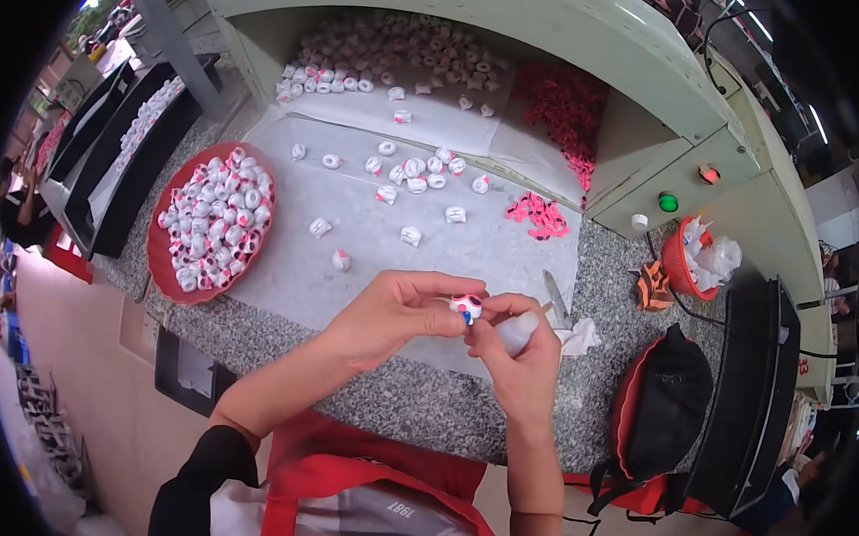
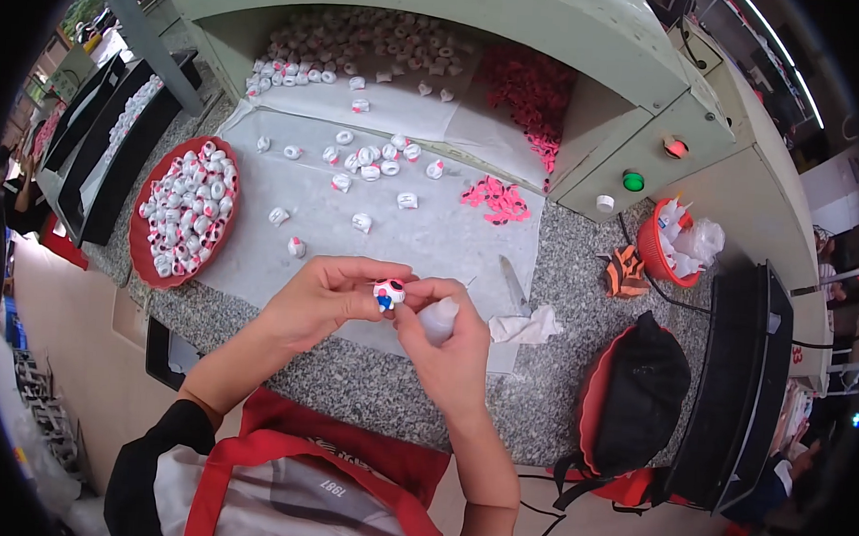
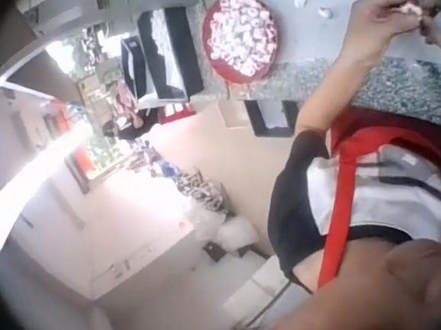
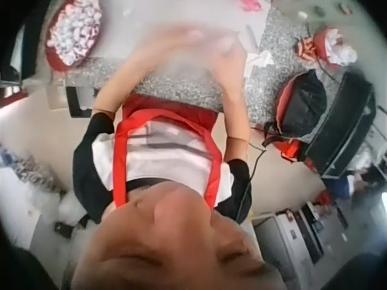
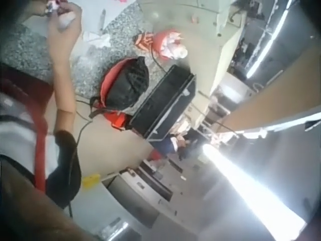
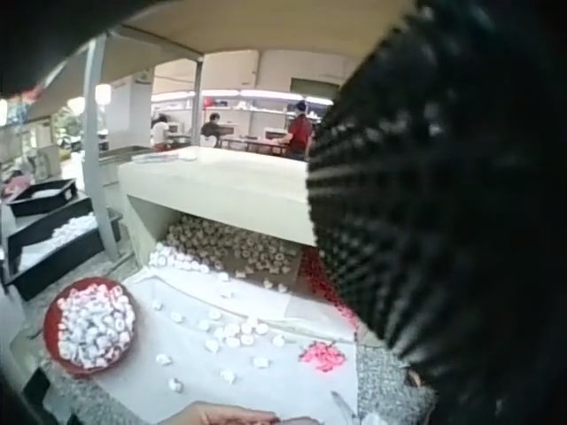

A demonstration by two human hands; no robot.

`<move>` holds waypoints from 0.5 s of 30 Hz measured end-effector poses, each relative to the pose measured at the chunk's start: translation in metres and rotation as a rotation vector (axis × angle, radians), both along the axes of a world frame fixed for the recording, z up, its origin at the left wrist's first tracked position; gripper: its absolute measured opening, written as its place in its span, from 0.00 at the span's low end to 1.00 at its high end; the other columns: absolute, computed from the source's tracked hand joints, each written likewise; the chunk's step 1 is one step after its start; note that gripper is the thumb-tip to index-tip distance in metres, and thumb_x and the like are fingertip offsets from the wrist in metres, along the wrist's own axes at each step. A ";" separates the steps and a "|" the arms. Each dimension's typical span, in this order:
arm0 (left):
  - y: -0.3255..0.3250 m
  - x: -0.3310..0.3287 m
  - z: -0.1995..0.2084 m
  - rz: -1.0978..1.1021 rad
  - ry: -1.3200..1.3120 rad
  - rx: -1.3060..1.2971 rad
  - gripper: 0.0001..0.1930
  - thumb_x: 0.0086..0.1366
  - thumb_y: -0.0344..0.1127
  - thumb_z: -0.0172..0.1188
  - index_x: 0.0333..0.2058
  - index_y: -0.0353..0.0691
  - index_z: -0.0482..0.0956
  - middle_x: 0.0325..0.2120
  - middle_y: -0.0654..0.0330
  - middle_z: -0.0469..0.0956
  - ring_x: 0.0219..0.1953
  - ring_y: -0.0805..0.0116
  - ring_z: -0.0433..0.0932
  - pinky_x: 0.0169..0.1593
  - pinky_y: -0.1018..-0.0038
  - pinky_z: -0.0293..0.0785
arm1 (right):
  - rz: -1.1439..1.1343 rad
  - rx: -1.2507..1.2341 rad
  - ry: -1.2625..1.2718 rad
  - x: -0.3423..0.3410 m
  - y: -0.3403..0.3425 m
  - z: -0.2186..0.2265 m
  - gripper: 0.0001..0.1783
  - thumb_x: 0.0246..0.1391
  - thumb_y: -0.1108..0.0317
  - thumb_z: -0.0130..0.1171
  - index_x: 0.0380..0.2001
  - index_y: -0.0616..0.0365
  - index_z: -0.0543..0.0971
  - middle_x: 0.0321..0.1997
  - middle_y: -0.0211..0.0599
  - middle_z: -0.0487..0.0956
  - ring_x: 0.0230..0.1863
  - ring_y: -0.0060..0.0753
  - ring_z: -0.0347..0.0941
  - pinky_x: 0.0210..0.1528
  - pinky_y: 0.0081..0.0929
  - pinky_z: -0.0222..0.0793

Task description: Gluing small pink bow accessories onto white toy cat heads at a factory workbench.

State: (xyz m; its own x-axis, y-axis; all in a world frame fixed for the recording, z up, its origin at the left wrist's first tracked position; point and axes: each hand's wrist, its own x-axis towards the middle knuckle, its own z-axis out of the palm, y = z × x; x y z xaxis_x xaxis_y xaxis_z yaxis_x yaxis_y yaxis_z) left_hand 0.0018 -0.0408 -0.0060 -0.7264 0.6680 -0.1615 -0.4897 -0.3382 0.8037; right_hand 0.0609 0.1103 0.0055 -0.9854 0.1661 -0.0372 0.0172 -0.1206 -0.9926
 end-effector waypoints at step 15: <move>-0.011 0.011 0.003 0.309 0.972 -0.600 0.20 0.43 0.21 0.63 0.39 0.35 0.74 0.34 0.57 0.71 0.34 0.70 0.75 0.38 0.78 0.77 | 0.050 0.339 0.140 -0.010 -0.002 -0.009 0.07 0.44 0.81 0.54 0.30 0.66 0.74 0.28 0.31 0.73 0.24 0.17 0.69 0.25 0.13 0.67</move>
State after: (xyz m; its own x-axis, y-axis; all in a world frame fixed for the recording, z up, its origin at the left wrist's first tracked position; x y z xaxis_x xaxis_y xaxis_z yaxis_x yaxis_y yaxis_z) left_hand 0.0132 -0.0514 -0.0027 -0.8349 0.4479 0.3198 0.4509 0.2236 0.8641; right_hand 0.0508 0.1088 -0.0032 -0.9842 0.0978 0.1474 -0.1240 0.2131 -0.9691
